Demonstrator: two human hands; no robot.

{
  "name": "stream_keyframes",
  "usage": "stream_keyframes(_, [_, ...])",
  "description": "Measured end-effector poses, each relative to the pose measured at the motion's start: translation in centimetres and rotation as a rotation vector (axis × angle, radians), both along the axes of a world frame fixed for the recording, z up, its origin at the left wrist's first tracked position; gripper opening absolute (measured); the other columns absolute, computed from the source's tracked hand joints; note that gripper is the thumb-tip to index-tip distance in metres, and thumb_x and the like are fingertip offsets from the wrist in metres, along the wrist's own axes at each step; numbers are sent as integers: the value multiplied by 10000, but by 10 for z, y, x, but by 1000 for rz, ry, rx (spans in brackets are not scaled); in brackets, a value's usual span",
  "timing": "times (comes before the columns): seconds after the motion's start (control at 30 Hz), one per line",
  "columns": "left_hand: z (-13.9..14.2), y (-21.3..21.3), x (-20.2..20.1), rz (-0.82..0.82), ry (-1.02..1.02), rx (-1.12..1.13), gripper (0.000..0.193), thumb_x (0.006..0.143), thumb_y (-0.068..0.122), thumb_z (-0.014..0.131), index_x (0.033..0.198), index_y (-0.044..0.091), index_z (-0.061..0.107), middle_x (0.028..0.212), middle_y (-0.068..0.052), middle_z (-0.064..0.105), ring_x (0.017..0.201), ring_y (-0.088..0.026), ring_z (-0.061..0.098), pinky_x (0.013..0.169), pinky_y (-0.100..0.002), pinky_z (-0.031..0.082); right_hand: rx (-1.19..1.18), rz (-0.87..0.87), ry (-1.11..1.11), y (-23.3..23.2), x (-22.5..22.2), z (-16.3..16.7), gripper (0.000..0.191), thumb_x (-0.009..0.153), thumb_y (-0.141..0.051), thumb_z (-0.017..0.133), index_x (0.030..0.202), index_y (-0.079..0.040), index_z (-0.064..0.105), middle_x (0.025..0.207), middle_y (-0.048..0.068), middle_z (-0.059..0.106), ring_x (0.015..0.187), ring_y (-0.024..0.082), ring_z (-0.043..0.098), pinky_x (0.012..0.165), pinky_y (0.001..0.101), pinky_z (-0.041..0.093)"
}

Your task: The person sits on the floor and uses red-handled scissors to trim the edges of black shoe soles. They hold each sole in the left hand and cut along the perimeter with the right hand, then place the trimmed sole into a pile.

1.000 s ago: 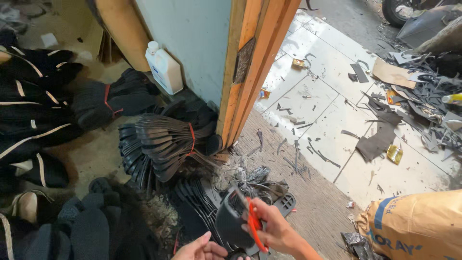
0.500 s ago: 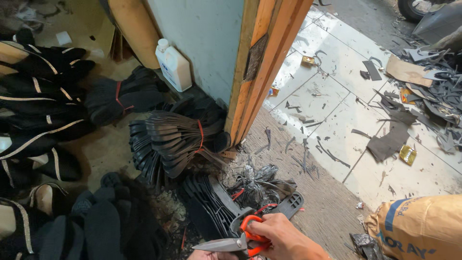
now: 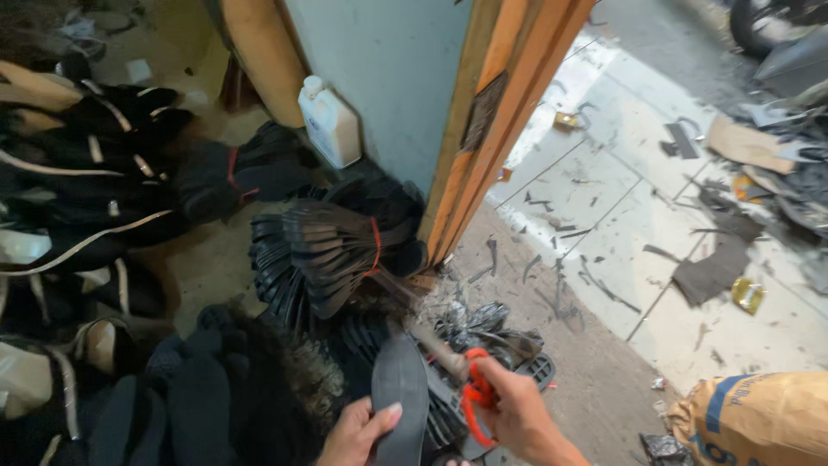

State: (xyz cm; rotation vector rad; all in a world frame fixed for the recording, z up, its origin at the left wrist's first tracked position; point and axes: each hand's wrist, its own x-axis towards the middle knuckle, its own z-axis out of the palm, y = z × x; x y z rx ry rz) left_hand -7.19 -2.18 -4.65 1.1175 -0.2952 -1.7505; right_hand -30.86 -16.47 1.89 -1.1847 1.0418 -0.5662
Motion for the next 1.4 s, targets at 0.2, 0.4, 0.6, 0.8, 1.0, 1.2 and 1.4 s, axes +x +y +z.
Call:
stream_keyframes(0.2, [44,10,23,541,-187,-148,234,891,211,728,1051,43,690,937,-7,734,813,-102,704,724,-316,602,-93,310,257,9,-11,-11,275,937,-190,752,983,-16,545,670,-13,469,586,113,419,494,324,359])
stream_keyframes(0.4, [61,5,35,685,-239,-275,179,959,103,701,1112,50,624,990,-37,707,859,-143,717,692,-355,645,-356,540,761,24,3,-2,424,845,-443,795,939,-80,598,638,91,564,619,223,527,595,380,456])
stream_keyframes(0.6, [67,7,36,714,-180,-256,182,981,95,673,1143,49,605,1009,-40,708,876,-135,719,670,-367,644,-1004,556,719,28,19,25,645,680,-536,750,1130,-87,638,932,85,694,857,312,659,710,421,494])
stream_keyframes(0.8, [64,5,21,655,-208,-232,210,981,92,669,1176,53,601,1010,-45,708,837,-144,713,659,-377,644,-1065,536,802,29,28,40,613,657,-530,783,1096,-121,656,961,44,685,936,258,665,786,396,504])
stream_keyframes(1.0, [66,5,16,638,-221,-252,210,977,95,682,1159,37,594,1011,-46,694,861,-138,711,703,-408,674,-1058,542,793,28,22,24,619,653,-580,805,1085,-157,676,865,37,724,779,277,700,679,393,526])
stream_keyframes(1.2, [68,4,13,645,-251,-223,227,954,78,696,1156,29,604,1018,-56,697,857,-148,709,691,-401,668,-1046,543,779,29,19,24,601,652,-560,801,1065,-144,669,875,63,740,764,300,708,654,396,531])
stream_keyframes(1.4, [69,8,-6,542,-297,-159,250,949,102,700,1168,9,621,1061,-50,701,873,-138,702,691,-376,670,-1032,516,734,32,25,33,636,644,-548,790,1116,-144,654,916,83,760,757,313,714,629,413,531])
